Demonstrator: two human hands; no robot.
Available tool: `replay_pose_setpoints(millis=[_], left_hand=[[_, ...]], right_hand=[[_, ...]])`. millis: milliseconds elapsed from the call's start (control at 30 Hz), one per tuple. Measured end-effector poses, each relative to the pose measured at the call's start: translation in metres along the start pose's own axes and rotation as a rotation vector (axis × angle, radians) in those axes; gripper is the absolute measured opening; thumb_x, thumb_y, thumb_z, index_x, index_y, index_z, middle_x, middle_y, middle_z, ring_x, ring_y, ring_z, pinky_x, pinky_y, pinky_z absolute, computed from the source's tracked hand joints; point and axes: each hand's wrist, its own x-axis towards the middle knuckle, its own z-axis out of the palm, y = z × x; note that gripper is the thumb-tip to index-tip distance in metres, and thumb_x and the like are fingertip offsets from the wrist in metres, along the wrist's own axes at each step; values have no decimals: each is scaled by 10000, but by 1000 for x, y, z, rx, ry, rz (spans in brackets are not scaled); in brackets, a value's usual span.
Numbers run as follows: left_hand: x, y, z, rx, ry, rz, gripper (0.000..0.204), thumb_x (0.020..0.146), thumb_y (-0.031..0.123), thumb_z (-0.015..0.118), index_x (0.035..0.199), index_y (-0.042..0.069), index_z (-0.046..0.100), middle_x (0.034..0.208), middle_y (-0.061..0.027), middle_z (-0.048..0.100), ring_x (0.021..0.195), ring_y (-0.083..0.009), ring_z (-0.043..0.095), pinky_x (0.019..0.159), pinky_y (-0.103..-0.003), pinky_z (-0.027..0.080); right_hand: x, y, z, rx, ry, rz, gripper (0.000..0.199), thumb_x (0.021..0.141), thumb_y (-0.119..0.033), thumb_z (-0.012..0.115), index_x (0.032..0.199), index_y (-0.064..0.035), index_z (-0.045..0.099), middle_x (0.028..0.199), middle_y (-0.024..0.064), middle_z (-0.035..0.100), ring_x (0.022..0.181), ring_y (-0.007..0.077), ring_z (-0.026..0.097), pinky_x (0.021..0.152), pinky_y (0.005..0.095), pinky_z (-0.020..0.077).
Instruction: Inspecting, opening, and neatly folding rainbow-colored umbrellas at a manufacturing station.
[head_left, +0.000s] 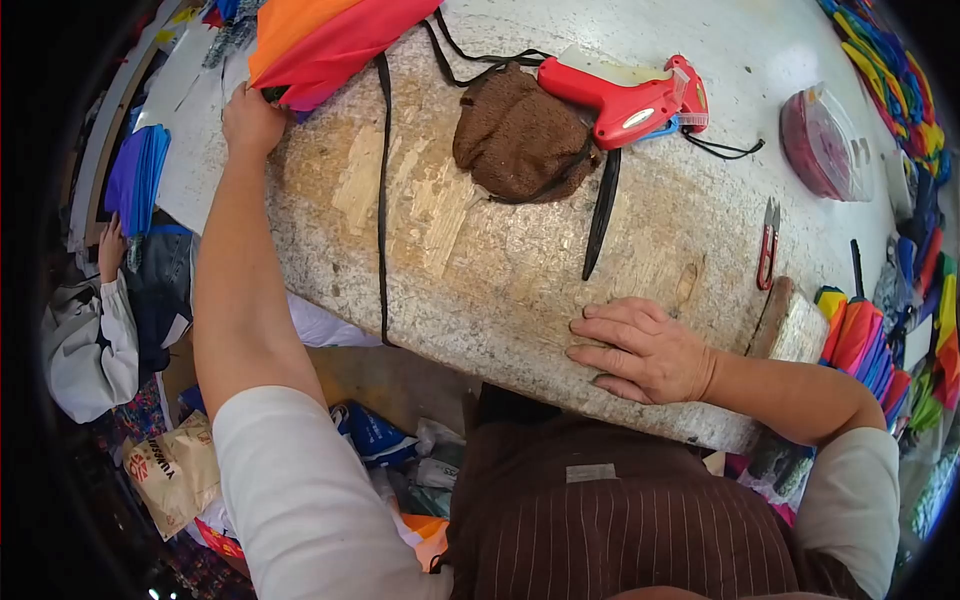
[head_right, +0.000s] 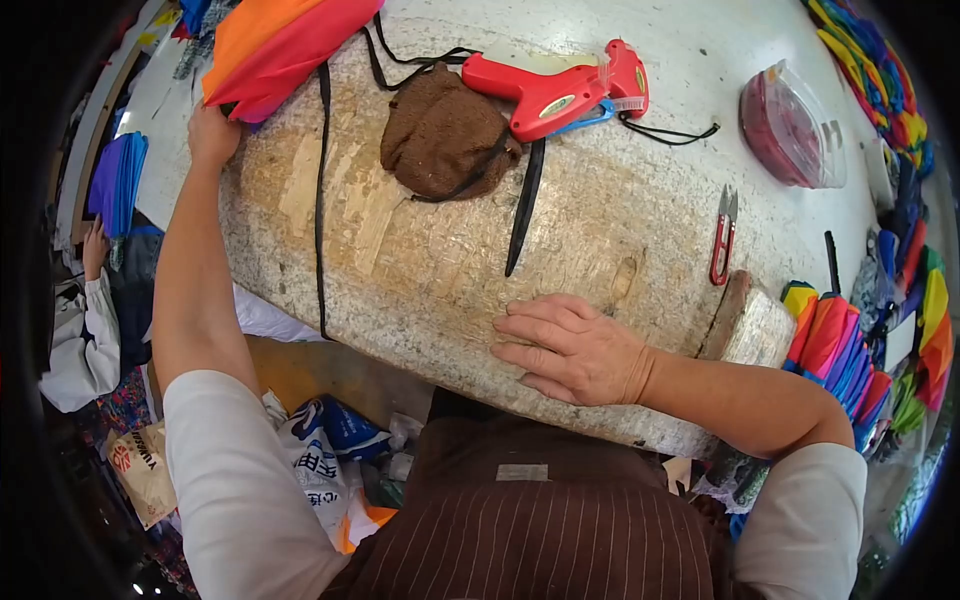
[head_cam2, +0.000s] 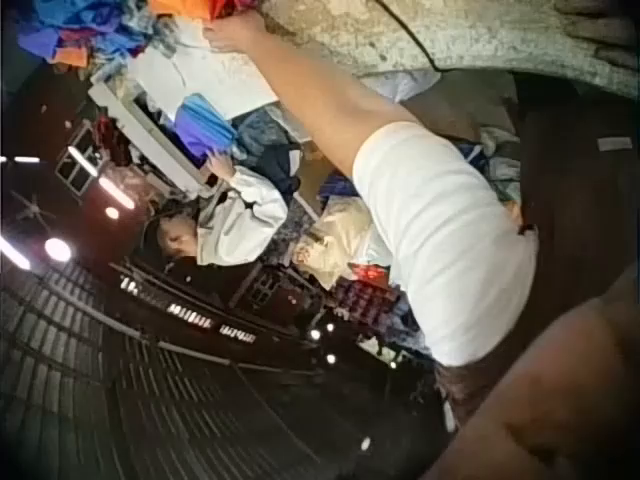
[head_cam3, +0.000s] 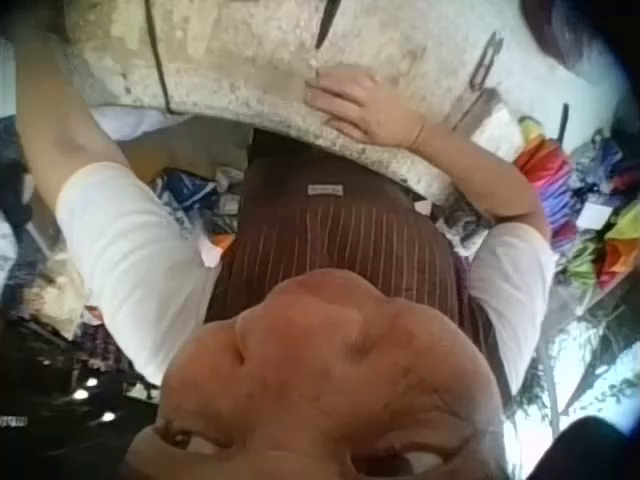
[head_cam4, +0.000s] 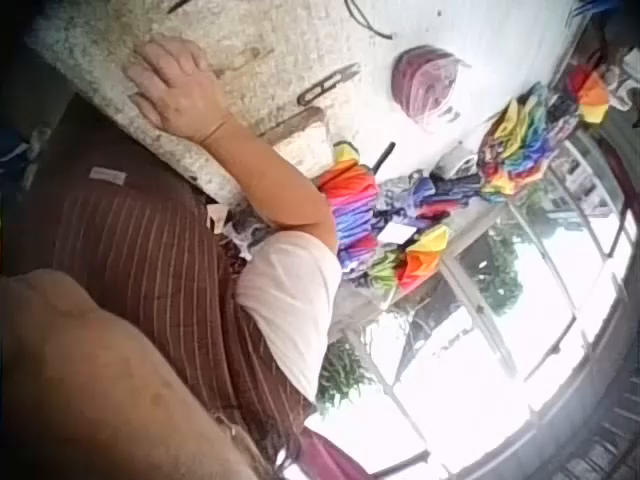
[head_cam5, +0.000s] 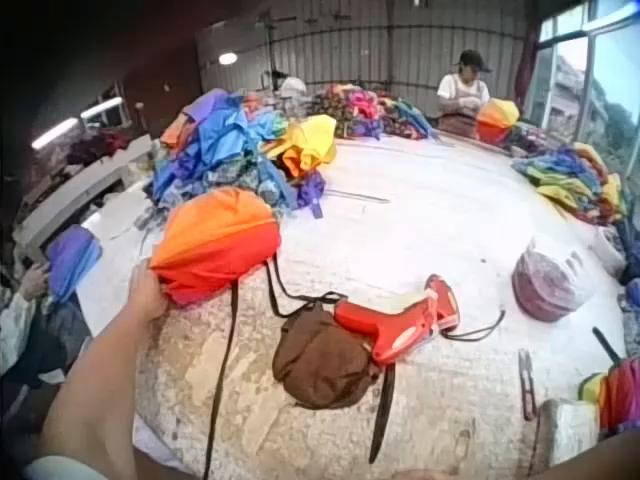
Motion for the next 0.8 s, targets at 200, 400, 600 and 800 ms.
replay_pose_setpoints(millis=[200,400,600,800], left_hand=[[-52,31,-50,32,-332,-158,586,707,403,643,1155,39,542,1117,-192,615,1075,-347,572,906,-478,420],[-165,77,-106,-1500,-630,-399,394,807,350,626,998,13,551,806,-92,593,731,-226,575,712,-383,478],[-309,176,-195,-2653,-956,-16,749,583,769,618,898,102,487,730,14,459,676,-160,485,803,-408,425],[-396,224,-243,-2907,-1355,157,664,643,748,600,836,131,446,653,31,466,597,-158,519,799,-411,457]], right_hand=[[-2,-5,2,13,63,8,428,767,-164,671,1178,-113,563,1235,97,515,1156,278,499,957,415,387],[-12,-18,7,-57,180,-10,359,774,-104,626,1128,-86,569,1181,96,545,1109,284,516,921,413,403],[-21,-24,16,-183,355,47,305,789,-135,604,1085,-67,578,1096,123,571,1034,306,544,889,393,422],[-4,-36,11,1859,729,296,450,935,-390,488,1260,-79,498,1301,82,522,1161,235,508,994,420,397]])
